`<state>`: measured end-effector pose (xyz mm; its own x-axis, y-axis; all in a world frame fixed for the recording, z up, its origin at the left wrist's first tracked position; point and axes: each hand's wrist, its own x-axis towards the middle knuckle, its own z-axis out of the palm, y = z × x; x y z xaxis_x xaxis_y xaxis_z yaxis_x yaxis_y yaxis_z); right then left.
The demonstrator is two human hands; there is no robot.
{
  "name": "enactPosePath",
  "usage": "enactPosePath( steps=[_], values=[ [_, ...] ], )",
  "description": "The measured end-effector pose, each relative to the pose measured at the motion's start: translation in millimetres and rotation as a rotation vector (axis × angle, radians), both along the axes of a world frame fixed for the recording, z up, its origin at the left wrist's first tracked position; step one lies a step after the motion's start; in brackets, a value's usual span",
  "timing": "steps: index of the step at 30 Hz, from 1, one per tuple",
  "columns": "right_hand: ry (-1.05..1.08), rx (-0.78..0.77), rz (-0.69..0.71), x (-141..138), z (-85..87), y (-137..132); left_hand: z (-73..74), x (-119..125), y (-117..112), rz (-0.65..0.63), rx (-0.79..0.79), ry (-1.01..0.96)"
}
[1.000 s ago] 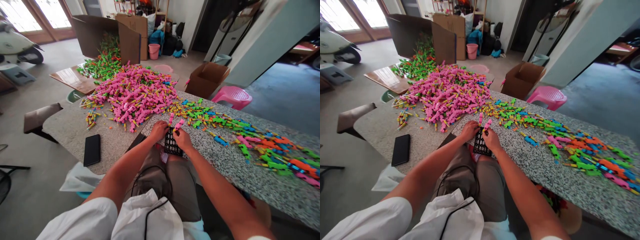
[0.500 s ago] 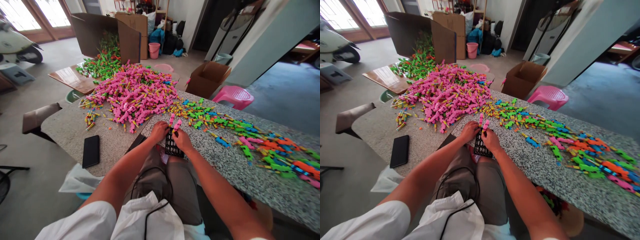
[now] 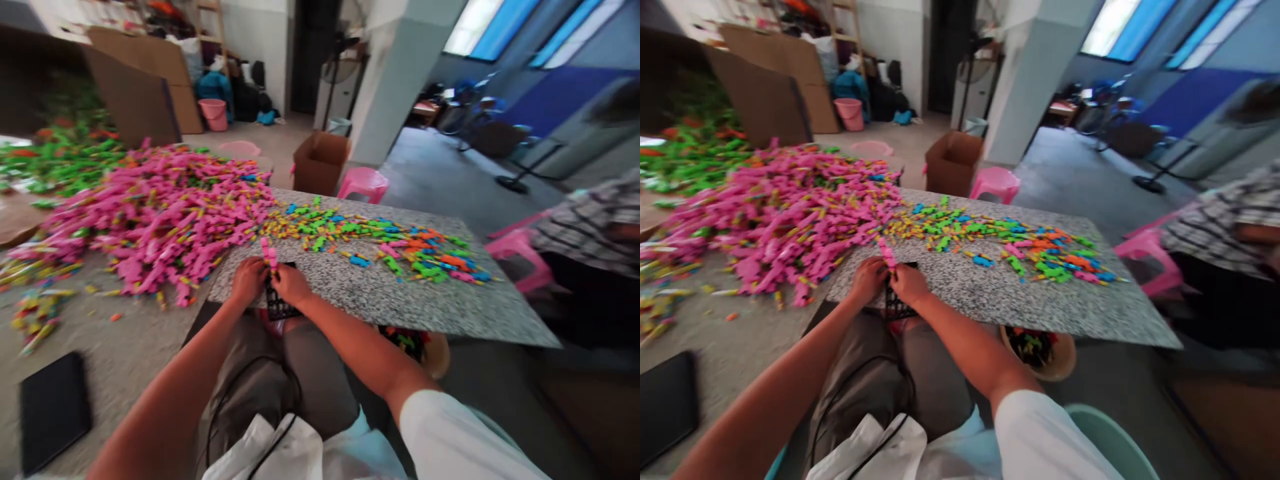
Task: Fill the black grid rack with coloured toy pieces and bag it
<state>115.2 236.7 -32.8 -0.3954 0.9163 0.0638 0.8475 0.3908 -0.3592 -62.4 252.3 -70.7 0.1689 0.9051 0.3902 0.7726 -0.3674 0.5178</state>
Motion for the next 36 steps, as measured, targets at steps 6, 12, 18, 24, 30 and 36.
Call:
enactPosePath(
  steps=[6, 12, 18, 24, 30, 36],
  values=[
    [-0.005, -0.011, -0.067, 53.1, 27.2, 24.3, -18.9, -10.1, 16.5, 0.036, 0.001, 0.1],
    [-0.137, -0.019, -0.732, 240.0, 53.9, 82.4, -20.5, -10.8, 15.8, 0.066, 0.0, 0.142],
    [-0.275, -0.223, -0.919, 329.2, 40.9, 103.9, -20.8, -12.7, 16.7, 0.076, -0.017, 0.19],
    [-0.277, -0.223, -0.79, 322.9, 22.2, 105.8, -24.9, -15.6, 18.2, 0.075, -0.024, 0.204],
    [-0.362, -0.134, -0.92, 359.3, 34.7, 119.9, -23.3, -13.1, 15.1, 0.098, -0.013, 0.207],
    [-0.428, -0.131, -0.827, 369.4, 31.8, 120.9, -19.2, -11.2, 11.9, 0.085, 0.013, 0.19]
  ],
)
